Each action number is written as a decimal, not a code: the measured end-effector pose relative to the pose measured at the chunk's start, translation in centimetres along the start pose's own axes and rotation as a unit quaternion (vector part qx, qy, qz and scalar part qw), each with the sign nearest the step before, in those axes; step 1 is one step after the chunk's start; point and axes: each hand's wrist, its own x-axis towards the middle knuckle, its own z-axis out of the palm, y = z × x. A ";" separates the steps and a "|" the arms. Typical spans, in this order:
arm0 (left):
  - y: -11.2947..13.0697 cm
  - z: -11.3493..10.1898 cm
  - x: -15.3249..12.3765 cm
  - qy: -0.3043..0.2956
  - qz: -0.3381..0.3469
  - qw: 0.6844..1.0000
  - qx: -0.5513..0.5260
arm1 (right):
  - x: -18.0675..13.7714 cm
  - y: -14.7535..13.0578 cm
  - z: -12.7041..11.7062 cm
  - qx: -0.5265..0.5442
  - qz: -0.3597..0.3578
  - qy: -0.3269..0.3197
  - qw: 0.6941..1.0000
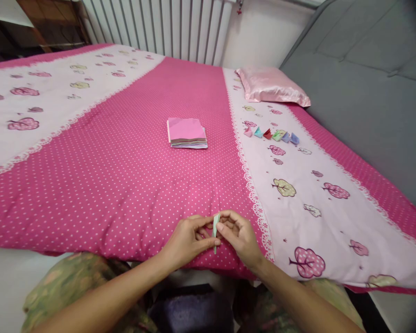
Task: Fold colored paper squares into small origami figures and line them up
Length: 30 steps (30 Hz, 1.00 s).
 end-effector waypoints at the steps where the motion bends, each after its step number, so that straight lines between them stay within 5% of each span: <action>1: -0.1 0.0 0.0 0.000 -0.001 1.000 -0.003 | 0.0 0.0 0.0 0.005 0.001 0.000 1.000; 30: 0.8 -0.1 0.1 -0.021 -0.027 0.999 -0.041 | 0.7 -0.1 -0.5 0.076 0.061 -0.005 0.995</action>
